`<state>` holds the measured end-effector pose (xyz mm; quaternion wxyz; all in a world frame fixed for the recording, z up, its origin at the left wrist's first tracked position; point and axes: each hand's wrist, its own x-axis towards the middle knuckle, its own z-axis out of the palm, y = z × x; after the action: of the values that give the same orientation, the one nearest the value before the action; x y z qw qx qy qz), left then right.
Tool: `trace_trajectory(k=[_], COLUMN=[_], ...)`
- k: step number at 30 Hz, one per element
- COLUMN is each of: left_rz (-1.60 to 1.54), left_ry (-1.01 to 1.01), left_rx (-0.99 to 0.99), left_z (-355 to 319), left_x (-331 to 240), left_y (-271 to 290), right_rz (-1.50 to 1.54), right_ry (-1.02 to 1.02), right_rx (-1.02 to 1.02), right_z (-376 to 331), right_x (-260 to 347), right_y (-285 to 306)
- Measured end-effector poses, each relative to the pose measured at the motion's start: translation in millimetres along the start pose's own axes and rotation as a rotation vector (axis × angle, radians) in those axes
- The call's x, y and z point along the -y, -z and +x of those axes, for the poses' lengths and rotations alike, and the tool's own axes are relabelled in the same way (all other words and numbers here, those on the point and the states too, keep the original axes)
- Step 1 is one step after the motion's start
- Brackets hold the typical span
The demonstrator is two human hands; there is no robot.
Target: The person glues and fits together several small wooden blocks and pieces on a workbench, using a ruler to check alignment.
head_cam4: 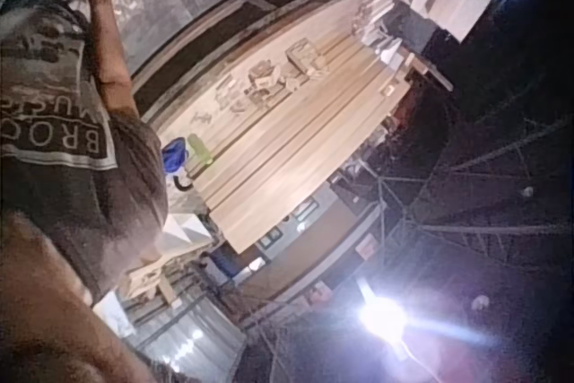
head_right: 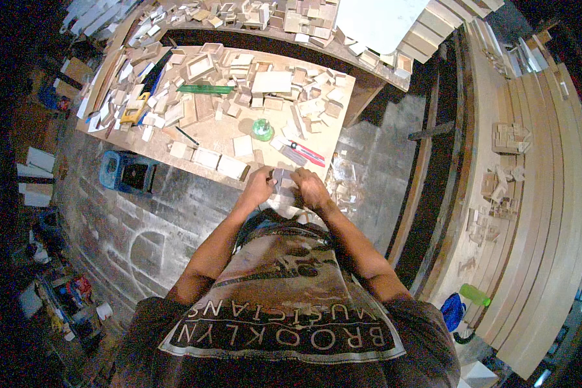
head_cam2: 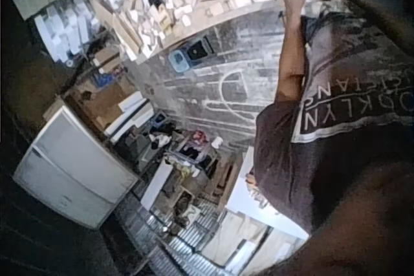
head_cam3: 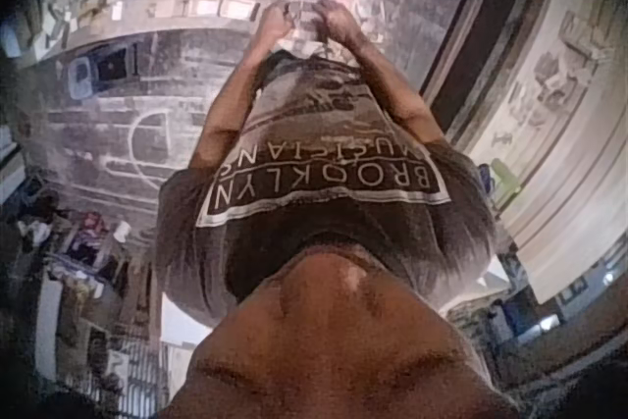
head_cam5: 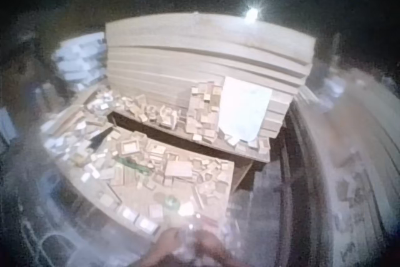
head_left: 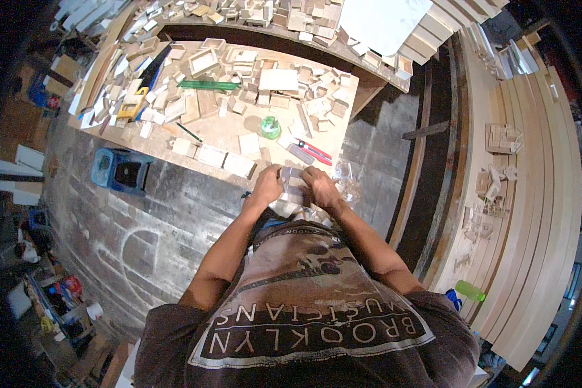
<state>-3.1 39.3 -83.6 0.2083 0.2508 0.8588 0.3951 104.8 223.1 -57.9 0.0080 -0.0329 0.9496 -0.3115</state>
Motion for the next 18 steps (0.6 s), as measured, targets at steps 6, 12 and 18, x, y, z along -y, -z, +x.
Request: trace_trajectory(k=[6,12,18], left_rz=[-0.023,-0.015,0.005], left_ry=[0.159,0.139,0.156], left_rx=[-0.060,-0.073,-0.043], left_z=[-22,-16,-14], left_x=[3,24,16], left_y=[-4,-13,-11], right_rz=[-0.047,-0.057,-0.057], right_ry=[-0.006,-0.043,0.105], right_rx=[-0.021,0.157,0.110], right_z=[-26,-15,-18], right_x=[-7,-12,-29], right_y=[-33,-39,-58])
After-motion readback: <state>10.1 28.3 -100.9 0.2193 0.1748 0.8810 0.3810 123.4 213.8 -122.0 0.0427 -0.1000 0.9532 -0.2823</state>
